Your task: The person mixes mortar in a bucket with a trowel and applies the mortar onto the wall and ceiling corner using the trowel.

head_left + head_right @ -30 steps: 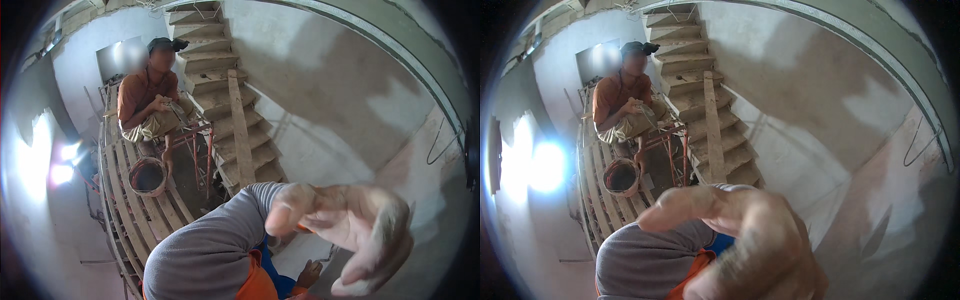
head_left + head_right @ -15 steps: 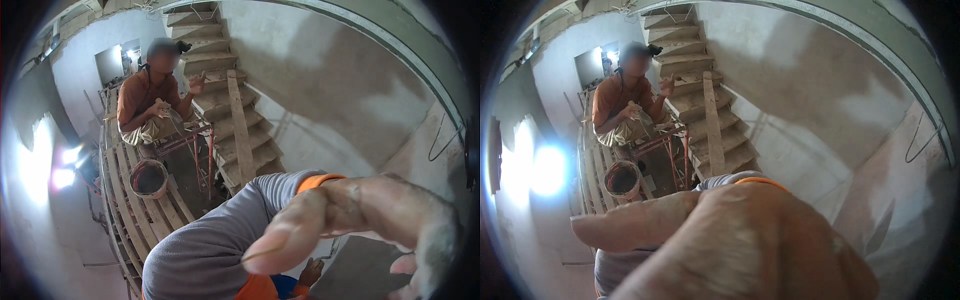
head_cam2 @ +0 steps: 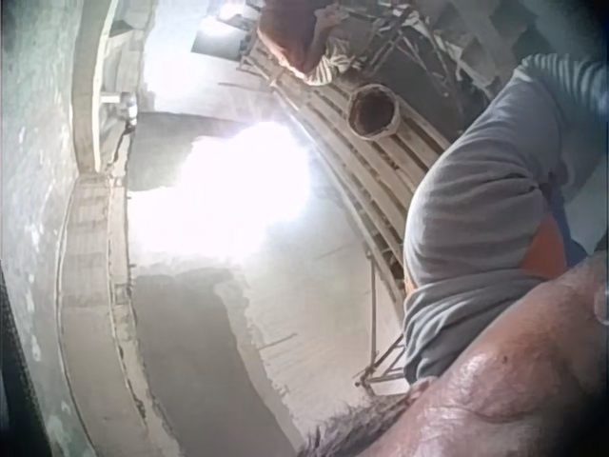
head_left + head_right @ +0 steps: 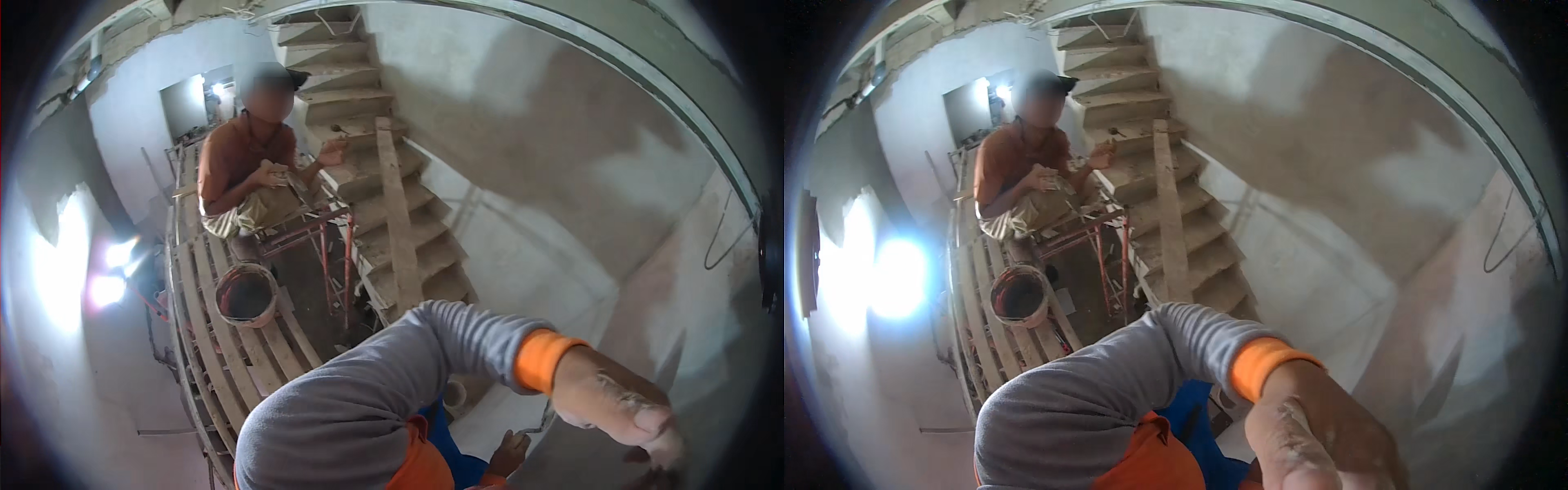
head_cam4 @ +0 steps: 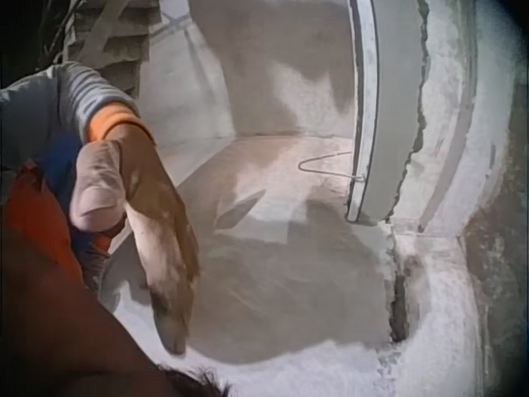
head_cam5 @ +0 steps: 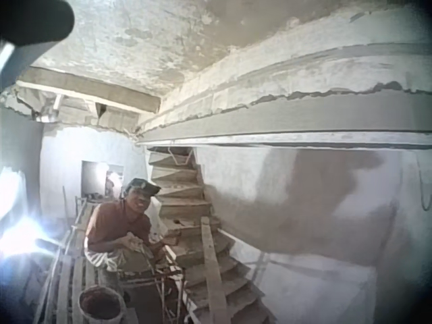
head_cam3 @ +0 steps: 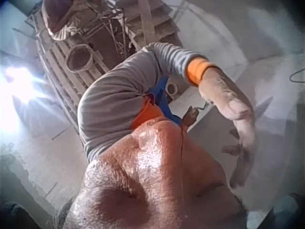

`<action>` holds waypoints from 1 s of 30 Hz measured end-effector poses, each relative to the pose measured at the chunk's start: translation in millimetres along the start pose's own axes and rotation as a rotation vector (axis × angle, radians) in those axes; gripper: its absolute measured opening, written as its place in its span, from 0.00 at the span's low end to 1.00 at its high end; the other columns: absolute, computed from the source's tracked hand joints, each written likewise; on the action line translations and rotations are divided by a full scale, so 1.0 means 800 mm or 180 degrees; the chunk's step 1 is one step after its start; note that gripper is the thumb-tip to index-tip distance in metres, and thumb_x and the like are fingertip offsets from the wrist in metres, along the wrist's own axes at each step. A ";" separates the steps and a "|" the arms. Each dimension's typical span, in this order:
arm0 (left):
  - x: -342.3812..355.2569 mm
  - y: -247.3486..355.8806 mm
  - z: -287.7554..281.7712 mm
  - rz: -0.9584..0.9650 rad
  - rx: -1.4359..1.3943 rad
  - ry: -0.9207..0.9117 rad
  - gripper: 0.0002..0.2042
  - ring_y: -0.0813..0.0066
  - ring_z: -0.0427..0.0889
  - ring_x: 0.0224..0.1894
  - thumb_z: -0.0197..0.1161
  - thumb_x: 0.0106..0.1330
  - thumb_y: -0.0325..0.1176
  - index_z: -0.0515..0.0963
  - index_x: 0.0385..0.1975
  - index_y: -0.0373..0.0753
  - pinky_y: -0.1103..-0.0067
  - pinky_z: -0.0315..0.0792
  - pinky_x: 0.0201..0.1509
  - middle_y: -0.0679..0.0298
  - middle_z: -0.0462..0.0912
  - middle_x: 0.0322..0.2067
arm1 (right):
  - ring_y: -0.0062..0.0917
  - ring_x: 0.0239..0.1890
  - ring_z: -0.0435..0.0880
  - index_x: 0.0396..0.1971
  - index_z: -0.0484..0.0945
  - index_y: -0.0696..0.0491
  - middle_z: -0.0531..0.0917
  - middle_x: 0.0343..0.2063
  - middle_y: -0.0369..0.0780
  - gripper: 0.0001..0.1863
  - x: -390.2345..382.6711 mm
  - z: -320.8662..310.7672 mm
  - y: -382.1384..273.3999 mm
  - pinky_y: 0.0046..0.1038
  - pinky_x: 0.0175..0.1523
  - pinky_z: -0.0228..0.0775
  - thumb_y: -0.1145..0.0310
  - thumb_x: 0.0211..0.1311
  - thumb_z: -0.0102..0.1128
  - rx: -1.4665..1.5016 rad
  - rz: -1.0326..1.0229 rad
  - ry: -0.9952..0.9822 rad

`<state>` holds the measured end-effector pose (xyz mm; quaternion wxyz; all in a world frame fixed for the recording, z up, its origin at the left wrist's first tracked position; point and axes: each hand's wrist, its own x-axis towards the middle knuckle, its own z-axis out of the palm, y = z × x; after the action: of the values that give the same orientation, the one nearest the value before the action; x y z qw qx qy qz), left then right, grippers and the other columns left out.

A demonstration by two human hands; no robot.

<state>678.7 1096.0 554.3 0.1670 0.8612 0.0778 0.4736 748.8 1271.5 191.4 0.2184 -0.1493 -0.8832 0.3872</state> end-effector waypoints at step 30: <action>-0.419 -0.225 0.200 -0.4319 0.0046 0.2985 0.23 0.72 0.75 0.32 0.53 0.61 0.51 0.70 0.41 0.33 0.77 0.71 0.34 0.59 0.75 0.37 | 0.41 0.44 0.74 0.41 0.74 0.59 0.76 0.41 0.50 0.20 -0.189 -0.187 0.078 0.35 0.47 0.70 0.57 0.57 0.52 -0.3098 0.1171 -0.0601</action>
<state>636.8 1131.5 144.9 0.3615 0.3409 0.6459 0.5796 959.9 1339.9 194.4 -0.0282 -0.3504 -0.9359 -0.0239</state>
